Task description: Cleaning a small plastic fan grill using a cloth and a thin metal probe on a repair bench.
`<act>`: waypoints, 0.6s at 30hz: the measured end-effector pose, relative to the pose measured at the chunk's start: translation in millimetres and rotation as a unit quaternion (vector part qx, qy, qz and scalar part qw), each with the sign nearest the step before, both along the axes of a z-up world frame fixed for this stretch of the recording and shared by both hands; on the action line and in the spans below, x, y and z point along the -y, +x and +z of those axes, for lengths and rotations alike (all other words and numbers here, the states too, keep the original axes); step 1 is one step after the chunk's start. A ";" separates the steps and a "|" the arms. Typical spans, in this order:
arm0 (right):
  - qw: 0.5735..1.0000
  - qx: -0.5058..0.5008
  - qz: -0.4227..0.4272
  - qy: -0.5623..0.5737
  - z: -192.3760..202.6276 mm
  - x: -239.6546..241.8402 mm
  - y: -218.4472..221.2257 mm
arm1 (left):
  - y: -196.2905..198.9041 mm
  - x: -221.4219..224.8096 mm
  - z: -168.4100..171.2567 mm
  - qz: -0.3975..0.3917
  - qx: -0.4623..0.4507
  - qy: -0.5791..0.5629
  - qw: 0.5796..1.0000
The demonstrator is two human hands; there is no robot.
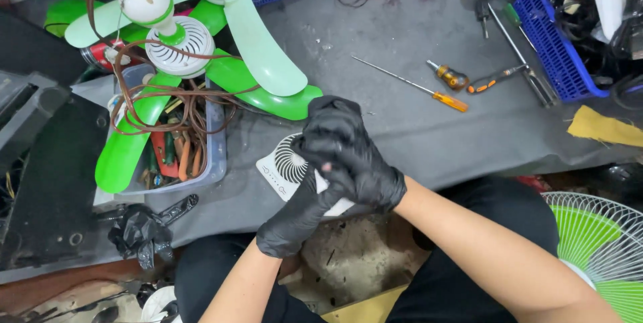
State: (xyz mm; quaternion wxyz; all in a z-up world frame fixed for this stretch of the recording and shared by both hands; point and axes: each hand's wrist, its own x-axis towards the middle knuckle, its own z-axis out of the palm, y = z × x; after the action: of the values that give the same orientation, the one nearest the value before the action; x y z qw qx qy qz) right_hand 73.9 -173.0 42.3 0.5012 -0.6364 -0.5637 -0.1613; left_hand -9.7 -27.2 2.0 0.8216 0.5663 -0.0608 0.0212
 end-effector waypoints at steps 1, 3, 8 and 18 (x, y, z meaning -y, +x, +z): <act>1.000 -0.001 0.000 -0.003 -2.6 1.5 1.8 | -2.9 0.6 -1.9 0.000 -0.001 -0.003 1.000; 0.979 -0.190 -0.042 0.055 -5.1 -1.4 12.4 | -1.4 -4.5 -2.7 -0.022 -0.011 0.029 0.999; 0.963 -0.221 -0.114 0.101 33.9 -11.6 -34.1 | -0.8 2.8 -8.8 -0.062 -0.029 0.059 0.996; 0.665 -0.644 -0.111 0.361 -8.7 -2.6 44.1 | -10.5 5.5 11.2 -0.148 -0.040 -0.006 0.988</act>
State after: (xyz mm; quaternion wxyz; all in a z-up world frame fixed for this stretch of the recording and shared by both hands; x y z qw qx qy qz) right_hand 118.0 -170.4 33.6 0.9082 -0.4090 0.0772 0.0436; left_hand -20.3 -32.8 13.2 0.8206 0.5469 -0.1106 -0.1233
